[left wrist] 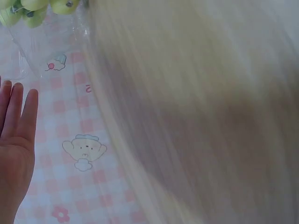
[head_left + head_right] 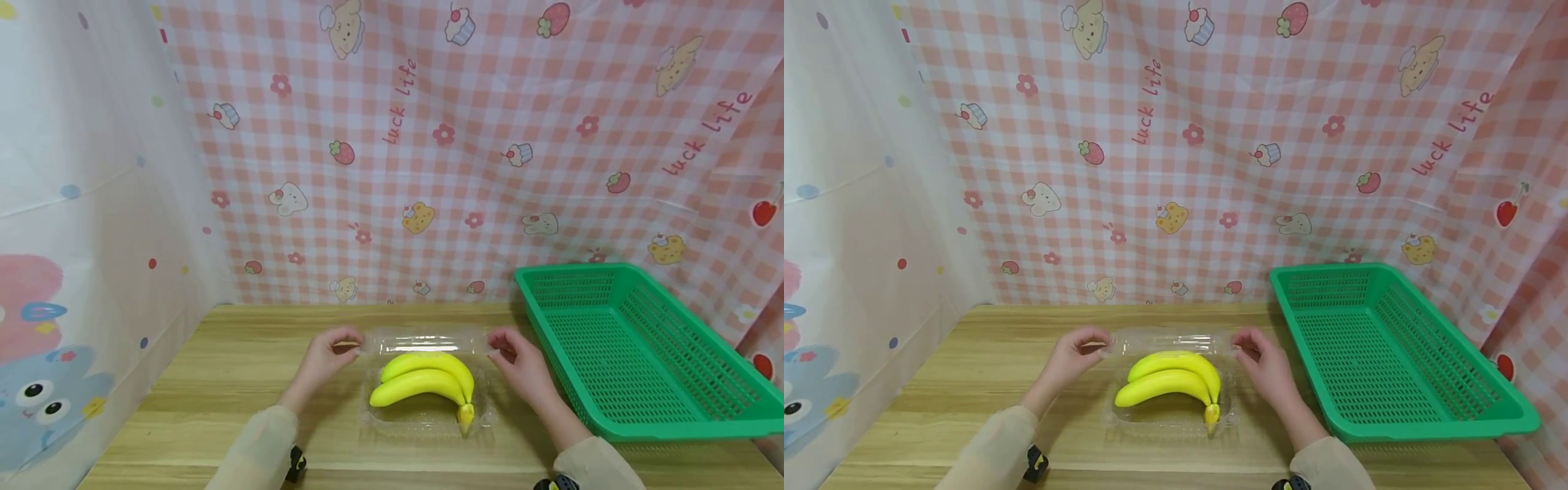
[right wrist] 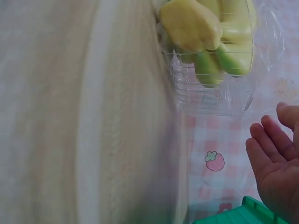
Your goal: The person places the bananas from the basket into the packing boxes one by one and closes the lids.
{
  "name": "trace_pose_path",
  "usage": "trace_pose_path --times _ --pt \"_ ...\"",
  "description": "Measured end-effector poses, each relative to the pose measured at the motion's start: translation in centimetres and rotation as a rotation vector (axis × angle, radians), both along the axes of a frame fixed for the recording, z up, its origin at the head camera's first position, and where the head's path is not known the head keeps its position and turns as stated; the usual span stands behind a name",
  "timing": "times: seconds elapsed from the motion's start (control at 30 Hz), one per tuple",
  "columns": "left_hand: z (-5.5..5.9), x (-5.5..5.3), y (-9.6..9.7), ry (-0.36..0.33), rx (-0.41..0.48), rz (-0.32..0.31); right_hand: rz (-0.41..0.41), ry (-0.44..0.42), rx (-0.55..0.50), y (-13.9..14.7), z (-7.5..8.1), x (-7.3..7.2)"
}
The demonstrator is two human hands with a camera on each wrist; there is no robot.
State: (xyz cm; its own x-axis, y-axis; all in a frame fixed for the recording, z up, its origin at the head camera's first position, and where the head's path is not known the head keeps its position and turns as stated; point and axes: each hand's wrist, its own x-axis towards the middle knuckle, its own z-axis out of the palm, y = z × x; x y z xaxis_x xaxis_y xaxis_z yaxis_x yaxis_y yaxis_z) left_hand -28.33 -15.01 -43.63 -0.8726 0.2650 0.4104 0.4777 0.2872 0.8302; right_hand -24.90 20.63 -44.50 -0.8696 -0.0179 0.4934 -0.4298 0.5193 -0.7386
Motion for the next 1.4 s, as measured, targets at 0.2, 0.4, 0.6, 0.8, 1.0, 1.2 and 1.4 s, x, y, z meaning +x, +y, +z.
trace_pose_path --times 0.2,0.4,0.6,0.8,1.0,1.2,1.4 --pt "-0.1 0.0 -0.4 0.169 -0.084 -0.092 0.024 0.125 0.110 0.3 -0.5 0.3" --pt "-0.3 -0.1 -0.9 0.450 -0.195 -0.133 0.034 0.246 0.267 0.6 -0.6 0.6" --pt "-0.4 0.0 -1.3 0.584 -0.282 -0.137 0.029 0.313 0.424 0.7 -0.1 1.2" --pt "-0.4 0.3 -1.3 0.627 -0.355 -0.149 0.042 0.323 0.511 0.6 0.2 1.7" --pt "-0.4 0.3 -1.3 0.656 -0.402 -0.184 0.057 0.364 0.577 0.8 0.1 1.6" --pt "-0.5 0.4 -1.4 0.653 -0.431 -0.199 0.072 0.414 0.600 0.9 0.0 1.5" --pt "-0.4 0.7 -1.5 0.629 -0.464 -0.195 0.094 0.459 0.613 0.9 0.1 1.5"
